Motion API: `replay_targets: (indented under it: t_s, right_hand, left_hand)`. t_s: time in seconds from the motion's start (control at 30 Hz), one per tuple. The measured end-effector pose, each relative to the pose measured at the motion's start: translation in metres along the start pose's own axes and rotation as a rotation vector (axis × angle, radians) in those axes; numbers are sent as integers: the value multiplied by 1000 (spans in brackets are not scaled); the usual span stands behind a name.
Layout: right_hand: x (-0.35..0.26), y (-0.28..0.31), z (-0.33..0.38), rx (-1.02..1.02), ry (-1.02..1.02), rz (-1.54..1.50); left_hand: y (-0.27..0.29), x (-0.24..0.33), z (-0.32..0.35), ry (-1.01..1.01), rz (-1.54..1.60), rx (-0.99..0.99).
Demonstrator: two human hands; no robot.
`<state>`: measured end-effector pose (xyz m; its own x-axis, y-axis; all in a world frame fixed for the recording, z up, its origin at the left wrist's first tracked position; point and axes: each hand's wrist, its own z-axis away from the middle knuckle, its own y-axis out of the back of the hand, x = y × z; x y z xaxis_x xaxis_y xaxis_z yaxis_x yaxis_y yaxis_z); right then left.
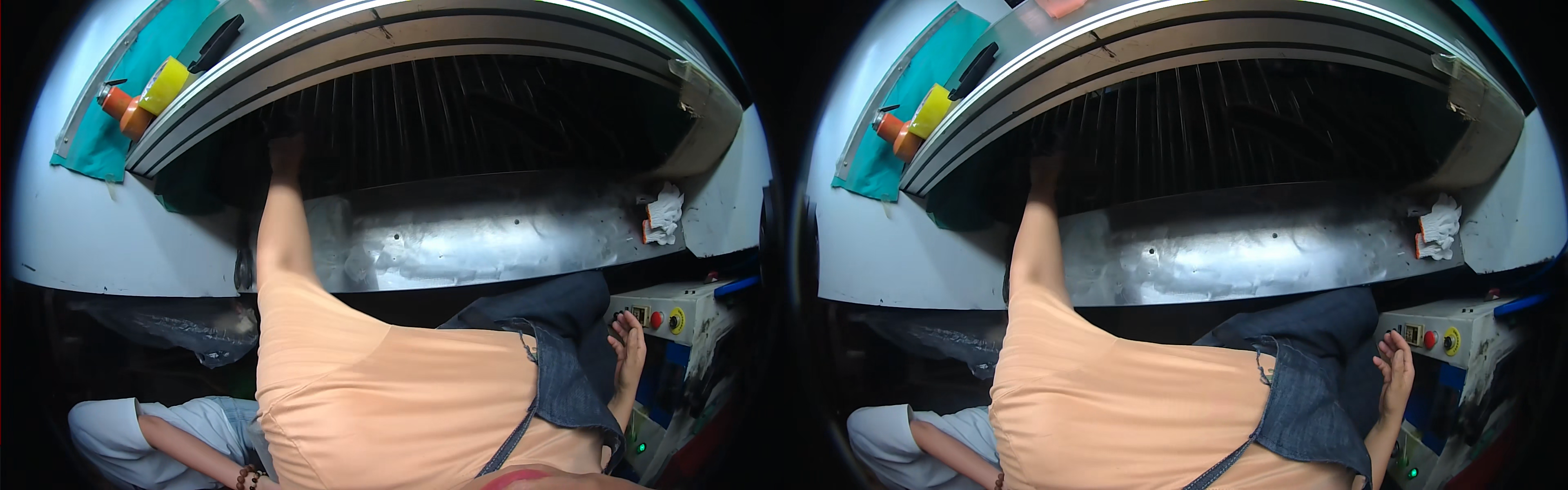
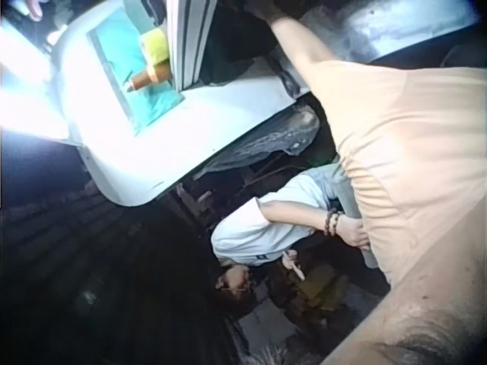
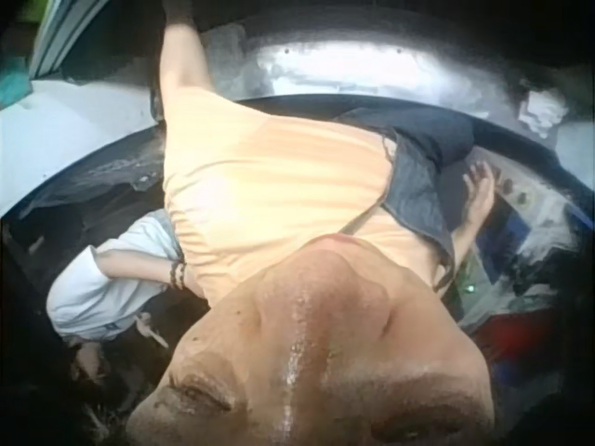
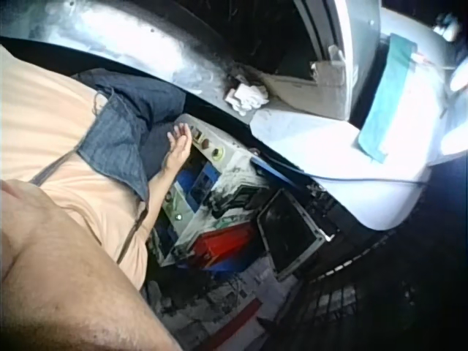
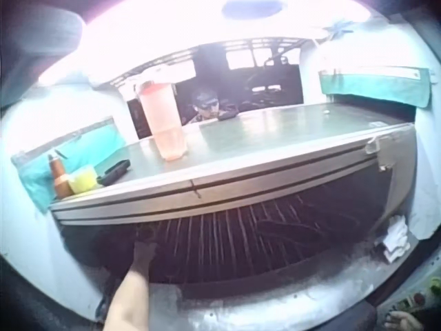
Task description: The person repeatedly picks up black shoe parts from a metal rack and places them into a machine's processing slot. They handle the parts one at a time, moving between the rack and the machine throughout the clip.
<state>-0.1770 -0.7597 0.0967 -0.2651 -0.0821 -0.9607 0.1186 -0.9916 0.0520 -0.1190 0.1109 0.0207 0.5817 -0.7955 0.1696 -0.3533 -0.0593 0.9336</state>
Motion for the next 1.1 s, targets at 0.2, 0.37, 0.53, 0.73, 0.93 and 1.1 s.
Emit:
replay_targets:
  t_s: [0.2, 0.37, 0.53, 0.73, 0.93, 1.1]
  right_hand:
    - [11, -6, -8, 7, -18, -20]
    - [28, 12, 21, 132, -42, 75]
    - [37, 46, 50, 361, 6, 232]
    - [32, 57, 68, 630, 214, 740]
    - [76, 55, 91, 788, 241, 1043]
    - [78, 65, 106, 841, 253, 966]
  left_hand:
    - [-32, -44, -31, -153, -297, 102]
    - [-11, 19, -10, -89, -412, 243]
    - [44, 199, 52, -565, 201, 422]
    - [-10, 355, 171, -700, 753, 17]
    - [-1, 508, 268, -936, 755, -328]
    - [-17, 549, 316, -1119, 508, -177]
